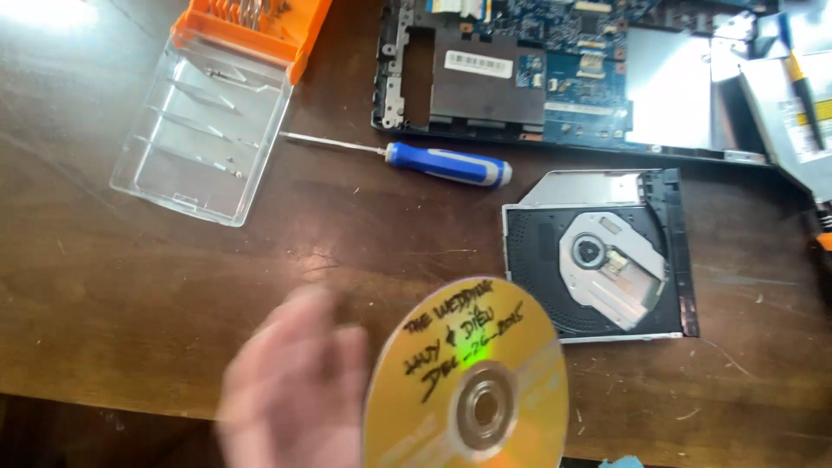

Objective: Cleaning a DVD disc with a cloth and inserting it into a laptop's internal optical drive tray.

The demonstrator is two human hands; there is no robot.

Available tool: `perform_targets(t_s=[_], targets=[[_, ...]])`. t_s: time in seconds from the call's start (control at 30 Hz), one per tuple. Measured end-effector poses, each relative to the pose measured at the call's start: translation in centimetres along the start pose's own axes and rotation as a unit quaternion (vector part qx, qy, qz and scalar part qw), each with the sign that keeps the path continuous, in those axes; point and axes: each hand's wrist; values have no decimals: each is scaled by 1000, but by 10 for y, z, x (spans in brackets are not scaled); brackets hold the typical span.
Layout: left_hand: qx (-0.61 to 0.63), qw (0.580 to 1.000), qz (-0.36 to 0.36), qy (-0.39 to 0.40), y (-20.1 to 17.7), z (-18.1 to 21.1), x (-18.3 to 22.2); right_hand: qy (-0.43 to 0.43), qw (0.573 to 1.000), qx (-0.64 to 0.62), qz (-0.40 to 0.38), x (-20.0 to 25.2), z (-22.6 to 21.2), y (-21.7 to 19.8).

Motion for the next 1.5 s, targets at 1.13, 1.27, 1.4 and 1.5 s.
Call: perform_targets(t_s=[1.13,1.27,1.4,1.5], targets=[[374,488,-511,-600,151,31,-56,-291,953,-78,17,-160,90,-2],[342,499,-524,-600,145,40,-55,-322,932,-136,-98,-142,72,-6],[390,488,-476,-620,143,33,-58,-319,947,-17,-26,-158,97,-7],[365,487,-493,-622,145,34,-65,-305,950,-64,2,-159,89,-1]])
Point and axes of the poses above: each hand's wrist, its own x-axis away from the middle knuckle, its own y-axis out of the palm, z = x × y, and after that the axes turned 13 degrees about z, right-handed
